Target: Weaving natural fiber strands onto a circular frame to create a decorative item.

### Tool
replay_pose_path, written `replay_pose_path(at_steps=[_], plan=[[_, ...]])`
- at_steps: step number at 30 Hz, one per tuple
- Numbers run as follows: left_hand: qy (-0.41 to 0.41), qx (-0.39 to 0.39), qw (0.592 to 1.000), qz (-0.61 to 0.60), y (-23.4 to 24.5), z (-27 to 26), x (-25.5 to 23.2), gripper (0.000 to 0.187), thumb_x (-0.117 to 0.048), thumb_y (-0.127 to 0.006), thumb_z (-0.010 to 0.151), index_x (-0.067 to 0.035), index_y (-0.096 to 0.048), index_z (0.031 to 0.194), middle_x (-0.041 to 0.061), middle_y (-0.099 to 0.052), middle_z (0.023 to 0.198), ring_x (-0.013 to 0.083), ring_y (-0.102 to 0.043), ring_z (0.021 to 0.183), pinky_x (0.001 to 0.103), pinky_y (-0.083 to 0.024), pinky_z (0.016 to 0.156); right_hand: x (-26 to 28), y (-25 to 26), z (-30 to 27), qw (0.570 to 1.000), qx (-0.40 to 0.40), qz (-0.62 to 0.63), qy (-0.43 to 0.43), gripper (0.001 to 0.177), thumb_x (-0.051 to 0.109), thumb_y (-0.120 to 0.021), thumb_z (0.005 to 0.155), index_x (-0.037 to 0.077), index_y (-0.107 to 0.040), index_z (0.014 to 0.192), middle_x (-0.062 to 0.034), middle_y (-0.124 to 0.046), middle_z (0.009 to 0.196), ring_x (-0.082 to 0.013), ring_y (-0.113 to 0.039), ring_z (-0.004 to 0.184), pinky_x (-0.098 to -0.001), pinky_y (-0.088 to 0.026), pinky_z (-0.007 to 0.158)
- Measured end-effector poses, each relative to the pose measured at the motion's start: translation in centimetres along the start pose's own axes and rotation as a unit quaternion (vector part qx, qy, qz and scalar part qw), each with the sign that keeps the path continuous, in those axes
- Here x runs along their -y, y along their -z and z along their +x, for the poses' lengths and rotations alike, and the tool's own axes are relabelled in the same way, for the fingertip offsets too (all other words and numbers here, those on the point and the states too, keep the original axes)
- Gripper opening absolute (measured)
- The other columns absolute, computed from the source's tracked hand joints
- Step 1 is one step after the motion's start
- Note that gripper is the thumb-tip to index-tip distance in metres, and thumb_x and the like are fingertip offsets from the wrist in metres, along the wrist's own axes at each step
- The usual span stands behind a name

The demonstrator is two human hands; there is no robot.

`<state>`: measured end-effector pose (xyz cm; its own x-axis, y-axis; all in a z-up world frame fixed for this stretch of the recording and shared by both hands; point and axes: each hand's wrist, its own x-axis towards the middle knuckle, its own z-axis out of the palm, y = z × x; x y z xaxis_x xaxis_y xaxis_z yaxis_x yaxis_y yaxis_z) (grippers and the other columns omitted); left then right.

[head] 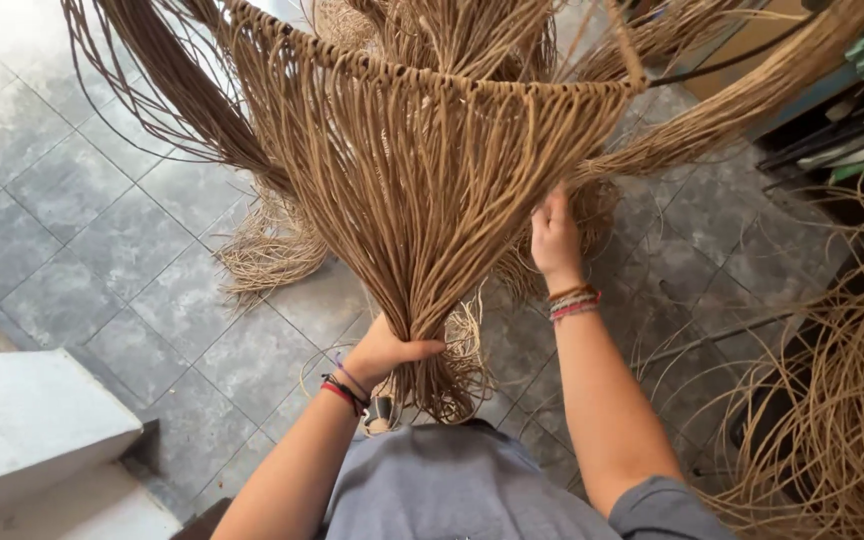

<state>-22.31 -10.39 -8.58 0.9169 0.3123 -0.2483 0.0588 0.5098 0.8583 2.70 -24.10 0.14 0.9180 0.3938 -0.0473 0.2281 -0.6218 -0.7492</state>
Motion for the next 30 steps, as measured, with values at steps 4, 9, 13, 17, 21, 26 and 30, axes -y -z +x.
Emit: replay_pose_path(at_steps=[4,9,13,17,21,26,30], plan=[[-0.007,-0.001,1.0,-0.005,-1.1,0.3,-0.7,0.087,0.006,-0.097,0.058,-0.001,-0.059,0.136,0.016,-0.069,0.125,0.0284,-0.064,0.113,0.051,-0.055,0.096,-21.1,-7.3,4.7,0.97,-0.025,-0.013,0.243,0.025,0.015,-0.046,0.101,0.001,-0.065,0.11,-0.0147,-0.065,0.092,-0.0296,-0.066,0.096,-0.0391,-0.051,0.091],[-0.02,-0.005,1.0,-0.001,-1.3,1.7,1.2,0.09,0.004,-0.097,0.059,0.001,-0.055,0.138,0.018,-0.067,0.127,0.0316,-0.064,0.116,0.052,-0.055,0.098,-4.4,-4.9,-7.5,0.969,0.091,-0.02,0.23,0.016,-0.004,-0.054,0.084,-0.011,-0.068,0.086,-0.0314,-0.066,0.079,-0.0509,-0.065,0.081,-0.0559,-0.052,0.075],[-0.038,-0.03,0.999,-0.019,-2.3,2.2,1.3,0.092,0.005,-0.097,0.059,-0.001,-0.055,0.139,0.017,-0.067,0.126,0.0306,-0.064,0.116,0.05,-0.054,0.099,0.2,-4.7,-12.3,0.976,0.139,-0.092,0.137,0.025,0.016,-0.048,0.095,0.001,-0.068,0.098,-0.0138,-0.071,0.08,-0.0365,-0.073,0.08,-0.0429,-0.059,0.067],[-0.033,-0.025,0.999,-0.032,-3.2,2.1,1.2,0.094,0.006,-0.097,0.058,-0.004,-0.054,0.141,0.017,-0.068,0.126,0.0306,-0.065,0.118,0.05,-0.054,0.099,0.8,-4.0,-12.9,0.956,0.095,-0.198,0.193,0.023,0.017,-0.055,0.089,-0.001,-0.064,0.076,-0.0197,-0.059,0.056,-0.0468,-0.065,0.06,-0.0538,-0.05,0.051],[-0.01,-0.009,1.0,-0.022,-3.6,0.9,-1.6,0.09,0.001,-0.097,0.061,0.0,-0.054,0.141,0.018,-0.067,0.128,0.0317,-0.064,0.118,0.051,-0.055,0.099,2.1,-3.2,-13.2,0.965,0.114,-0.165,0.167,0.026,0.013,-0.049,0.089,-0.004,-0.06,0.072,-0.0225,-0.055,0.054,-0.0462,-0.064,0.058,-0.0451,-0.048,0.048],[-0.001,0.05,0.998,-0.026,-4.7,0.5,-4.7,0.094,-0.007,-0.1,0.058,0.0,-0.057,0.14,0.018,-0.067,0.128,0.0308,-0.062,0.118,0.052,-0.053,0.101,0.5,-3.9,-13.8,0.975,0.142,-0.121,0.119,0.027,0.011,-0.051,0.088,-0.008,-0.063,0.073,-0.0253,-0.055,0.052,-0.0492,-0.063,0.058,-0.0467,-0.044,0.042],[-0.022,0.027,0.999,-0.024,-6.2,-0.6,-6.5,0.084,-0.003,-0.098,0.059,0.002,-0.061,0.134,0.015,-0.068,0.122,0.0265,-0.061,0.114,0.05,-0.053,0.099,7.0,-1.8,-14.9,0.987,0.145,-0.032,0.058,0.041,0.007,-0.052,0.086,-0.018,-0.06,0.117,-0.0428,-0.064,0.103,-0.0648,-0.059,0.097,-0.0705,-0.051,0.074]])
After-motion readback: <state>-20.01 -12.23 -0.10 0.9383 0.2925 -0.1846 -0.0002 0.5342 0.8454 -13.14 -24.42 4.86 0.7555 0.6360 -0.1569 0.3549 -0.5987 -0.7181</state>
